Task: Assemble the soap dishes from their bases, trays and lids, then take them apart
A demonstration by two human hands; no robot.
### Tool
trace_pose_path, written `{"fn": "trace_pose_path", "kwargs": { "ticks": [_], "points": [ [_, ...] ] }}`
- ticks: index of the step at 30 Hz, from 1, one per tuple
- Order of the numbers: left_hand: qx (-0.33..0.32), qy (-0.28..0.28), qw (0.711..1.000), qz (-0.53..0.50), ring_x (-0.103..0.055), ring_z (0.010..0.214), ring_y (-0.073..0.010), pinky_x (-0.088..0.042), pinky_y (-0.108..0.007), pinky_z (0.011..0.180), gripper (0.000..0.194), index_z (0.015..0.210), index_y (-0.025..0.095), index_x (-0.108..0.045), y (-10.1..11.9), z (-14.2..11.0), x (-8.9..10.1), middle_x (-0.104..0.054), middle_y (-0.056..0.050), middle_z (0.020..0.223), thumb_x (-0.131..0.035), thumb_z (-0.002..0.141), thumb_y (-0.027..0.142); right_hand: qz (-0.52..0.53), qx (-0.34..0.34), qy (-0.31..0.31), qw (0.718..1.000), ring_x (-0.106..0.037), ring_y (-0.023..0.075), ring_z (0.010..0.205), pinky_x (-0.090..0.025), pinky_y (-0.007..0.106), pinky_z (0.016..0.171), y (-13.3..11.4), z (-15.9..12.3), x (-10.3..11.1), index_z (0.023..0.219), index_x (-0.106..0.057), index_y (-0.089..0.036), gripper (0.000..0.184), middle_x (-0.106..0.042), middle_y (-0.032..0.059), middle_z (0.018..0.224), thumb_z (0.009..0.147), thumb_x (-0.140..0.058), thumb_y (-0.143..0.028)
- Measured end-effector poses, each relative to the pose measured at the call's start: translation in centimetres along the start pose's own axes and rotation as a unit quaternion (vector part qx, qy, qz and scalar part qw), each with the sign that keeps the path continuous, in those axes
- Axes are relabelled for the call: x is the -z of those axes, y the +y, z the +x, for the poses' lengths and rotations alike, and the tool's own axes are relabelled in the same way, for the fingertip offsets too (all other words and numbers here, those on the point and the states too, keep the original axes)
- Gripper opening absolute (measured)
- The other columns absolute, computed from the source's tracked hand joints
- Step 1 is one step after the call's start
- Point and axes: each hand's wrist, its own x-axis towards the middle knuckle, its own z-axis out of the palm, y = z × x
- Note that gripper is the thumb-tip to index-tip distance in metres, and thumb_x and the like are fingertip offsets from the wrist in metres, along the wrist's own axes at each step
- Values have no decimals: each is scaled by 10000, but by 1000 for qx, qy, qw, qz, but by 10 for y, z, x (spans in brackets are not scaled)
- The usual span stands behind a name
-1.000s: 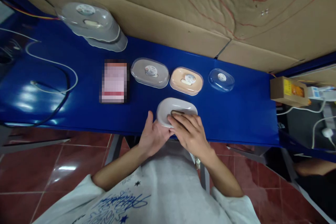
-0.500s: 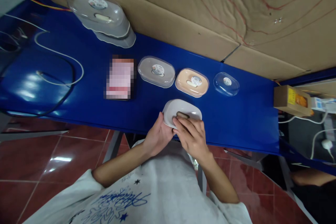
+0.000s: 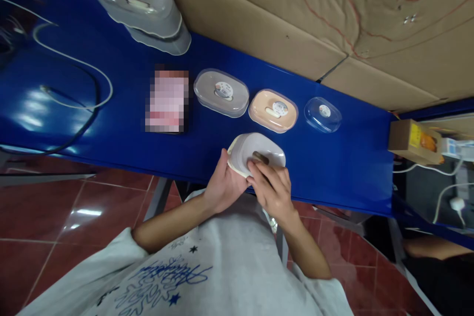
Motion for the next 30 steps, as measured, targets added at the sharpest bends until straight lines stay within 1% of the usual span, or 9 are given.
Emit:
{"fn": "trace_pose_path", "kwargs": {
  "ticks": [7,10,14,16,18,21,23,26,30],
  "points": [
    [29,2,1000,-1,-535,1526,-300,-387,-427,1282,756,1444,112,-678,2,-3,2,-736,-172,1424,-360,1090,700,18,-1,-59,998,-745,269,1174,-606,431,942,-9,-2,-8,1684,-414,-280,714,-765,109,1339,1036,-694,-173],
    [19,17,1000,5,-484,1567,-297,-350,-463,1312,704,1521,153,-617,4,-3,5,-694,-156,1501,-382,1100,666,37,30,-92,995,-724,260,1243,-612,430,1004,11,3,4,1683,-418,-300,610,-748,96,1384,1101,-598,-326],
    [-4,36,999,2,-425,1604,-327,-329,-565,1317,654,1629,275,-497,6,-5,7,-606,-108,1618,-456,1089,643,-83,-38,18,996,-589,329,1462,-481,592,1209,96,24,35,1633,-497,-292,548,-649,122,1537,1100,-580,-386],
    [-2,42,999,13,-430,1597,-350,-342,-586,1306,681,1632,294,-491,7,-6,8,-596,-109,1627,-499,1063,668,-129,-107,-21,986,-352,441,1628,-317,716,1285,153,35,47,1667,-442,-255,786,-411,169,1734,990,-748,-510],
    [3,46,999,28,-446,1585,-363,-368,-590,1291,690,1619,295,-508,6,-6,8,-602,-112,1620,-518,1048,683,-130,-179,-95,971,-194,497,1669,-154,793,1292,205,42,54,1698,-377,-292,1040,-351,162,1767,844,-819,-687],
    [9,52,998,37,-463,1573,-358,-401,-606,1269,661,1613,319,-513,6,-5,7,-625,-97,1596,-504,1057,676,-109,-198,-122,966,-482,473,1536,-347,676,1256,247,45,59,1562,-579,-167,995,-579,243,1592,777,-834,-722],
    [7,53,998,33,-462,1575,-356,-405,-613,1264,654,1620,327,-501,5,-3,6,-629,-95,1592,-498,1063,669,-100,-202,-103,969,-637,388,1387,-515,522,1151,243,42,60,1489,-635,-113,851,-670,258,1469,852,-815,-648],
    [2,47,999,27,-433,1596,-353,-385,-613,1279,656,1630,320,-486,3,3,4,-606,-99,1617,-497,1068,658,-77,-211,-63,972,-694,317,1264,-633,388,911,193,27,61,1565,-549,-166,756,-643,233,1489,967,-730,-592],
    [13,26,999,37,-368,1637,-345,-335,-596,1312,647,1606,291,-523,-4,7,-1,-581,-90,1646,-486,1073,655,5,-150,-41,988,-532,423,1481,-541,625,1111,88,6,53,1653,-430,-312,823,-543,142,1618,965,-680,-688]
  ]
}}
